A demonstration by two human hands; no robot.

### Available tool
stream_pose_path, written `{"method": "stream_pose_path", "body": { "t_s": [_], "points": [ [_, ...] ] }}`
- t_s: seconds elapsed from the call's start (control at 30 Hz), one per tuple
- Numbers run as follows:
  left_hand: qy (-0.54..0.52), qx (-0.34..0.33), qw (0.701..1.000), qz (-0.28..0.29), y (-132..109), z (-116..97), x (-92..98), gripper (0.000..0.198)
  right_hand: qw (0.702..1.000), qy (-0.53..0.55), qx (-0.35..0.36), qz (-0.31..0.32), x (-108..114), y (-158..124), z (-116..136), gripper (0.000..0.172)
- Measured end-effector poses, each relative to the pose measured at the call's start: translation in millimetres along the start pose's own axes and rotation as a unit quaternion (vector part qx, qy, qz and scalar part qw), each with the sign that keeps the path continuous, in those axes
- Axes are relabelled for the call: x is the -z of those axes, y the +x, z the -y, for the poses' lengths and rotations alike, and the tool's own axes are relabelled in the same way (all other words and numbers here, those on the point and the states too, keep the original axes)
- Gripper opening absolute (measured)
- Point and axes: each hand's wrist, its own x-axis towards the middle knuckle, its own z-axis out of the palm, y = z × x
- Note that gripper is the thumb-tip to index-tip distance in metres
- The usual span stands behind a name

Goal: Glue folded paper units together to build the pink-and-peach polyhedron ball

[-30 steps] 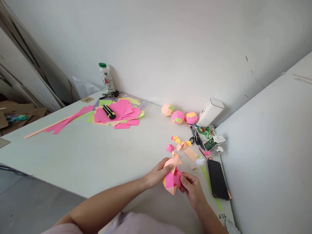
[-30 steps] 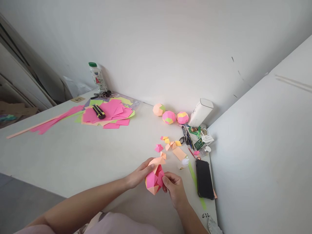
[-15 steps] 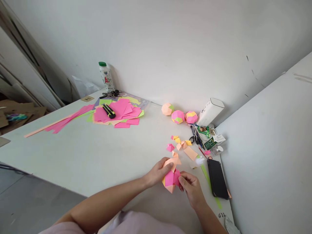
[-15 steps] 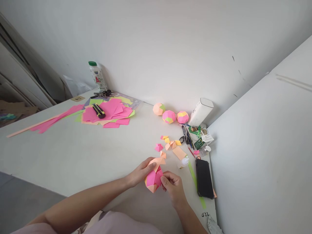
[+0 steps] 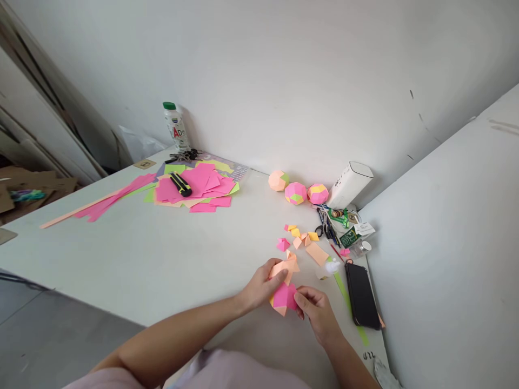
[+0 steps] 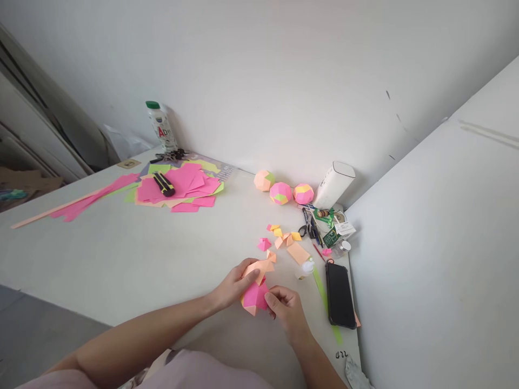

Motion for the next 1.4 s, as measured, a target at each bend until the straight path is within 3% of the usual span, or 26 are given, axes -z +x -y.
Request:
{"method": "stream_pose_path", "body": {
  "t_s": [0.6,0.9,1.4],
  "points": [
    [0.051,-0.004,0.999,-0.011,-1.9,-4.9,0.2,0.05,0.999,0.026,-0.022,-0.025,-1.5,1.5,-2.7,0.032],
    [-0.019,0.006,0.996,0.086,-0.4,-6.1,3.7,0.062,0.998,0.042,-0.018,-0.041,2.6,1.8,-5.4,0.028],
    [-0.014,0.002,0.996,0.091,-0.6,-6.4,3.4,0.06,0.999,0.024,-0.013,-0.046,2.8,1.7,-5.6,0.028]
  ]
}}
